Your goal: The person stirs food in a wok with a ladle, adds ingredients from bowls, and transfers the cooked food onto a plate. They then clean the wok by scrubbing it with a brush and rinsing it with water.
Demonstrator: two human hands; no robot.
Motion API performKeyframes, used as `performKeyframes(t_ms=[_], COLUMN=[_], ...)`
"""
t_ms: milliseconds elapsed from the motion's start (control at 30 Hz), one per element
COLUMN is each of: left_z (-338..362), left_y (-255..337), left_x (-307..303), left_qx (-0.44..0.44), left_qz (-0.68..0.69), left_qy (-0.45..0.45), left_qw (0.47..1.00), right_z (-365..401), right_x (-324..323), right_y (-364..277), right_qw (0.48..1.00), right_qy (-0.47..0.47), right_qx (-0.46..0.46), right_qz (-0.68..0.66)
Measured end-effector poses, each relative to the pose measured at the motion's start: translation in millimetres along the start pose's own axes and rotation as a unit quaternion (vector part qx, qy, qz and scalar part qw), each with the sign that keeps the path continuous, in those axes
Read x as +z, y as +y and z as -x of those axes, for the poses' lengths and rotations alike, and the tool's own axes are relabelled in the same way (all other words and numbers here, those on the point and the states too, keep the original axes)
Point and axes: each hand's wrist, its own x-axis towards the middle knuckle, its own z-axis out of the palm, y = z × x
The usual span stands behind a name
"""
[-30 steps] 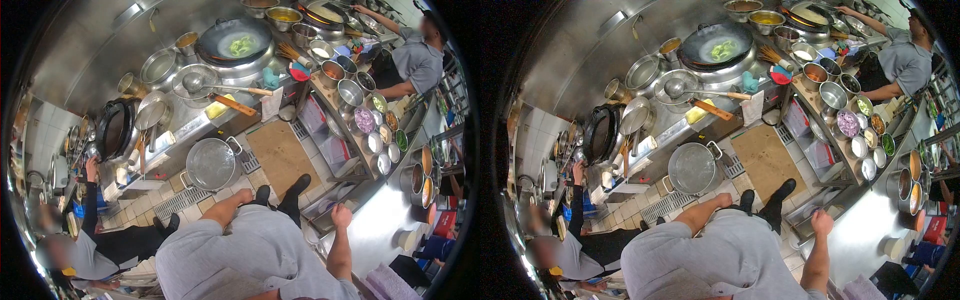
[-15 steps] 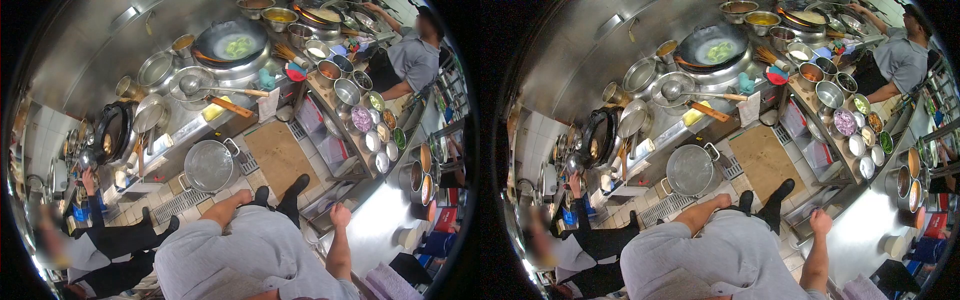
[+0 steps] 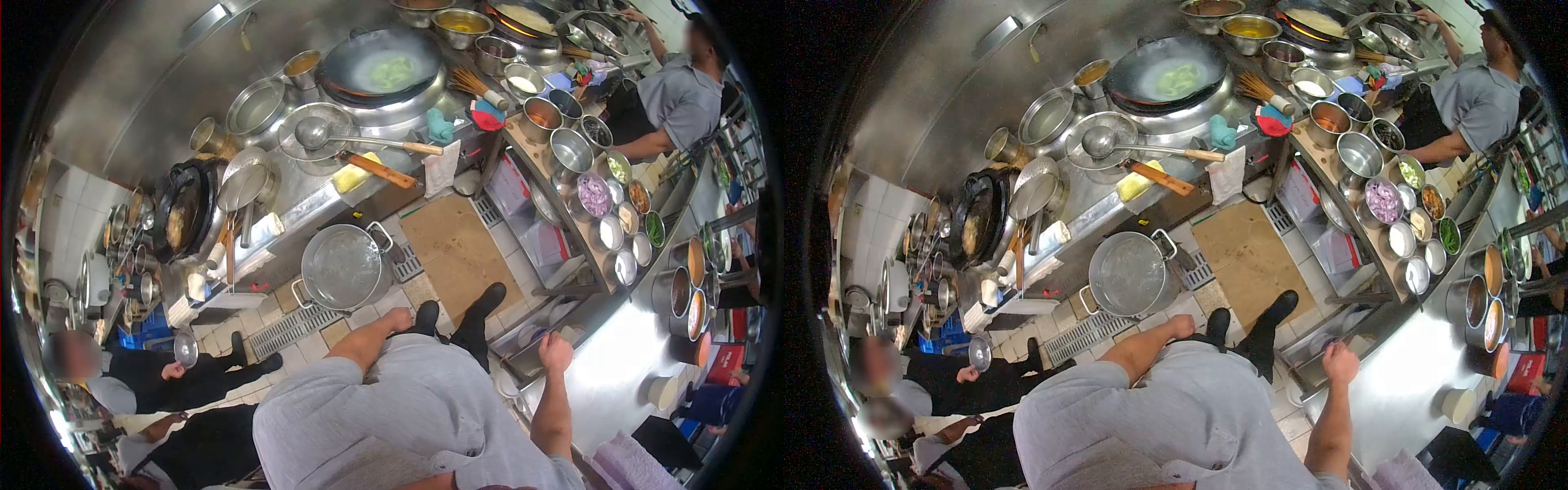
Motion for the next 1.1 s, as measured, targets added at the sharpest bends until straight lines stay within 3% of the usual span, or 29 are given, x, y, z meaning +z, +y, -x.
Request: performKeyframes(t_ms=[167, 767, 867, 1100], left_z=[18, 10, 11, 11], left_y=[22, 10, 17, 20], left_x=[-33, -22, -32, -38], left_qx=[0.003, -0.032, -0.061, -0.039], left_qz=[-0.010, 0.029, 0.030, 0.014], left_qy=[-0.009, -0.010, -0.043, -0.046], left_qw=[1.000, 0.999, 0.997, 0.998], right_z=[3, 2, 2, 2], right_x=[-5, -4, -2, -3], right_y=[-2, -1, 0, 0], right_qw=[1.000, 1.000, 1.000, 1.000], right_qy=[0.002, -0.008, -0.009, -0.013], right_qx=[-0.001, 0.003, 0.003, 0.010], right_qz=[-0.008, -0.015, -0.008, -0.015])
